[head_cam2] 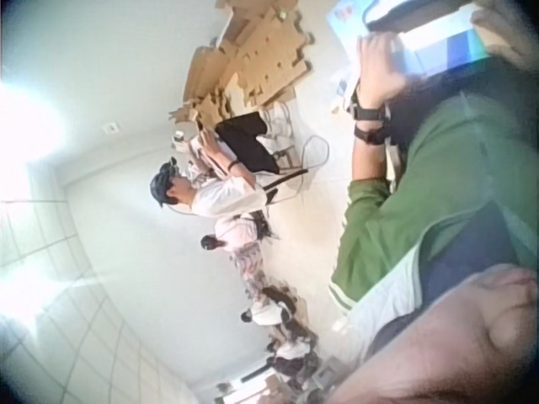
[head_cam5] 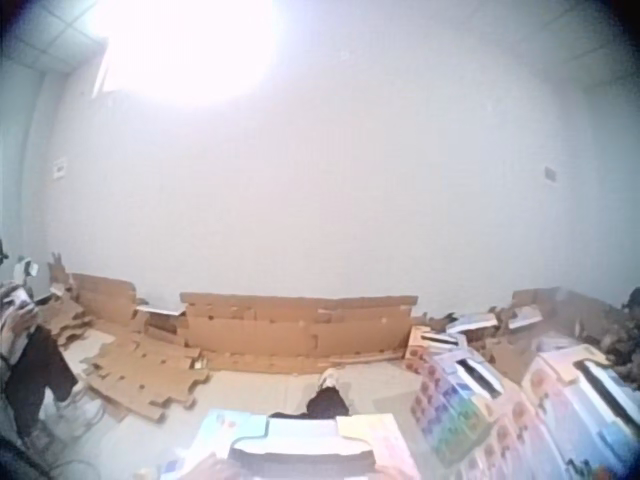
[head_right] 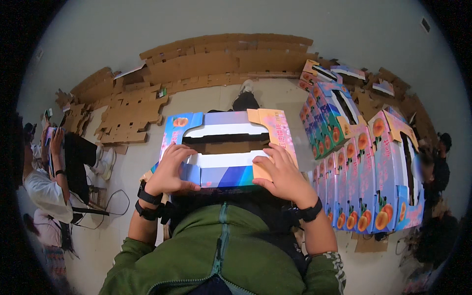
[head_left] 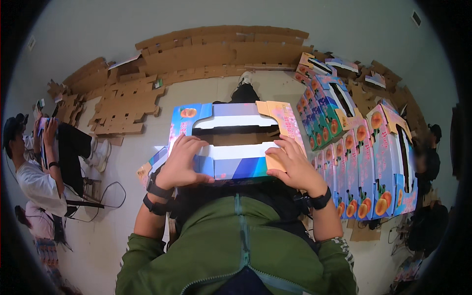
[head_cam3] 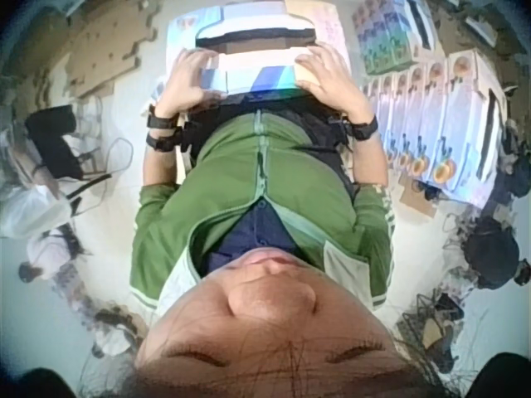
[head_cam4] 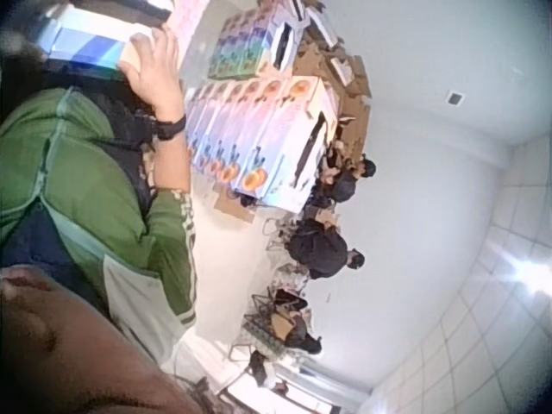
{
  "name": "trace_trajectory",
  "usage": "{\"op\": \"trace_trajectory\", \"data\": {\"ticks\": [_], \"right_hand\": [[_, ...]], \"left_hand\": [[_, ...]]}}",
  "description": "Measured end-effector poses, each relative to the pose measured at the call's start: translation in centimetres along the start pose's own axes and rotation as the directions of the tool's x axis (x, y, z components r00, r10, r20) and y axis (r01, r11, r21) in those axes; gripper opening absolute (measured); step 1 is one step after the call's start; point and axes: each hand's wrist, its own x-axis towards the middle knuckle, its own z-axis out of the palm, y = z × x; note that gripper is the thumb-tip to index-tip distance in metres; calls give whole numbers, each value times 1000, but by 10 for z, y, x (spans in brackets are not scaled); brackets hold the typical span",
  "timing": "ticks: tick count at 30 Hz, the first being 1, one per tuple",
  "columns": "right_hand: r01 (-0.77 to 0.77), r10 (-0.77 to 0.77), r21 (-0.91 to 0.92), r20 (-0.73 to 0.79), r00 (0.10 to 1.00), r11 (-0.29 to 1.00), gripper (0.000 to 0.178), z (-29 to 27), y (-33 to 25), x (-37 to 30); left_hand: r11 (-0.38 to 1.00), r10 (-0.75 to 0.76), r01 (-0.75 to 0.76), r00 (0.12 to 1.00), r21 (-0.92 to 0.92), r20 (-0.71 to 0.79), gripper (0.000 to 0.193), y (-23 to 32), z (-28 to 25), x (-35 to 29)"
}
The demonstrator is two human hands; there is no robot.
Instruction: Assemble cardboard fruit boxes by folding and pressing the pre-cut flaps into place.
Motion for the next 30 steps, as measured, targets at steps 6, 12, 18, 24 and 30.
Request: {"op": "trace_trajectory", "data": {"ticks": [6,12,18,24,30], "right_hand": [[-22,21,-24,-29,999,999,50,4,-4,-1],[-17,17,13,-24,1000,1000,56,-6,-5,3],[-43,43,-38,8,999,998,62,-2,-6,2],[-41,47,-95,56,997,995,58,2,-6,1],[-14,12,-60,-28,1000,998,57,1,-3,-2]], "left_hand": [[990,-111,113,993,-85,27,89,3,1,5],[999,-35,34,999,-10,-11,91,7,1,0],[999,-38,39,999,-38,18,95,6,3,-4],[997,-9,13,998,-70,57,94,-2,3,1],[998,-32,35,998,-59,54,90,9,2,-3]]}}
